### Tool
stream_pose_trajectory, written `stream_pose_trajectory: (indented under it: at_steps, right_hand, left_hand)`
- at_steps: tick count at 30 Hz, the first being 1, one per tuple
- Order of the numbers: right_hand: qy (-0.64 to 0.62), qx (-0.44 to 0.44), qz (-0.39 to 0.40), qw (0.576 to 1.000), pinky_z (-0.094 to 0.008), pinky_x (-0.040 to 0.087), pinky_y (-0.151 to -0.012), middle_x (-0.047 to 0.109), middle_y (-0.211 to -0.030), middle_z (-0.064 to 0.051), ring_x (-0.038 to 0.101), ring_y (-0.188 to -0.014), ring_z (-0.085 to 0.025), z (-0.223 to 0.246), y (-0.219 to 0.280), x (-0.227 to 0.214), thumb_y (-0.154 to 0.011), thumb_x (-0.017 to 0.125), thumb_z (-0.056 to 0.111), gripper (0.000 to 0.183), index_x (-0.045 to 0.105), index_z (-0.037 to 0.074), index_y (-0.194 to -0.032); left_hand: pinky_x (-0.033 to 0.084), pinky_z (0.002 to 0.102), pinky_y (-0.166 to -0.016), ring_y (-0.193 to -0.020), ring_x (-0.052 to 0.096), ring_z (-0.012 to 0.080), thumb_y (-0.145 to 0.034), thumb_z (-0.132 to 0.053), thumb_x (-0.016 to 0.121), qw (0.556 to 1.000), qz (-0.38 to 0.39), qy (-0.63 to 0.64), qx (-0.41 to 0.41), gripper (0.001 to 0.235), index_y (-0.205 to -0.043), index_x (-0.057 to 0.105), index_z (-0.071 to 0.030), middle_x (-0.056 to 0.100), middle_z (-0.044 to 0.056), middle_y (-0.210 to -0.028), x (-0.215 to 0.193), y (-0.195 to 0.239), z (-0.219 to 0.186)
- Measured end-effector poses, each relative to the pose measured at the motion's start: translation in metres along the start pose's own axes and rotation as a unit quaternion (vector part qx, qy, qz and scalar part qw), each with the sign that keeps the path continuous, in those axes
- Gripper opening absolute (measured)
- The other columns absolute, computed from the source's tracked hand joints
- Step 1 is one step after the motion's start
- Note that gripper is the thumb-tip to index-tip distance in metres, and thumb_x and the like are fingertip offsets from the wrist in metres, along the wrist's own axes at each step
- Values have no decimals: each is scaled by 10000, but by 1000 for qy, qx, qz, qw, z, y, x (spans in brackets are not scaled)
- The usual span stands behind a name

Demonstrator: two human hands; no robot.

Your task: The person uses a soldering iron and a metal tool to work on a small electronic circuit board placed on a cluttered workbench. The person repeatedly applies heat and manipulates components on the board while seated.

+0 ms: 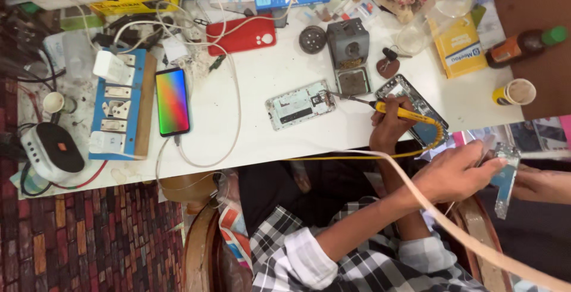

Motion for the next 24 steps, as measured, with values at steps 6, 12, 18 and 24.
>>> stream_pose_trajectory:
  at_steps: [6,12,18,24]
  right_hand:
    - [10,-6,0,1000,-260,347,-413,570,-689,-76,472,-449,-118,5,-3,-2,-1029,603,45,213,497,48,-844]
    - [-2,12,2,1000,-252,352,-410,586,-705,-74,484,-451,-114,2,1,5,-1026,596,43,215,492,53,-837]
    - [-8,-8,20,1000,-258,364,-433,550,-685,-67,468,-457,-113,3,1,6,-1042,605,27,258,480,46,-818]
    - [-2,-4,17,1000,-255,364,-432,566,-698,-70,477,-461,-115,1,0,4,-1044,598,39,239,491,44,-830]
  left_hand:
    - [538,429,-596,-619,690,313,-1016,-372,563,998,-4,-60,-23,404,-935,610,21,663,195,-685,18,-13,21]
    - [557,439,-667,-685,701,309,-1001,-421,561,995,40,-84,-32,442,-920,669,-1,698,168,-757,30,-12,19]
    - [548,431,-713,-737,703,299,-980,-432,536,998,56,-3,-41,437,-946,677,-20,699,139,-777,30,-9,12]
    - [562,411,-629,-697,672,248,-974,-474,531,995,91,-30,-36,473,-965,677,-24,692,119,-706,38,-5,6]
Point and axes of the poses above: each hand's wrist, its own y-axis away from the middle knuckle, its own x-axis out of the palm, z = x × y, the point moved 10 cm from there along -y, towards the middle knuckle
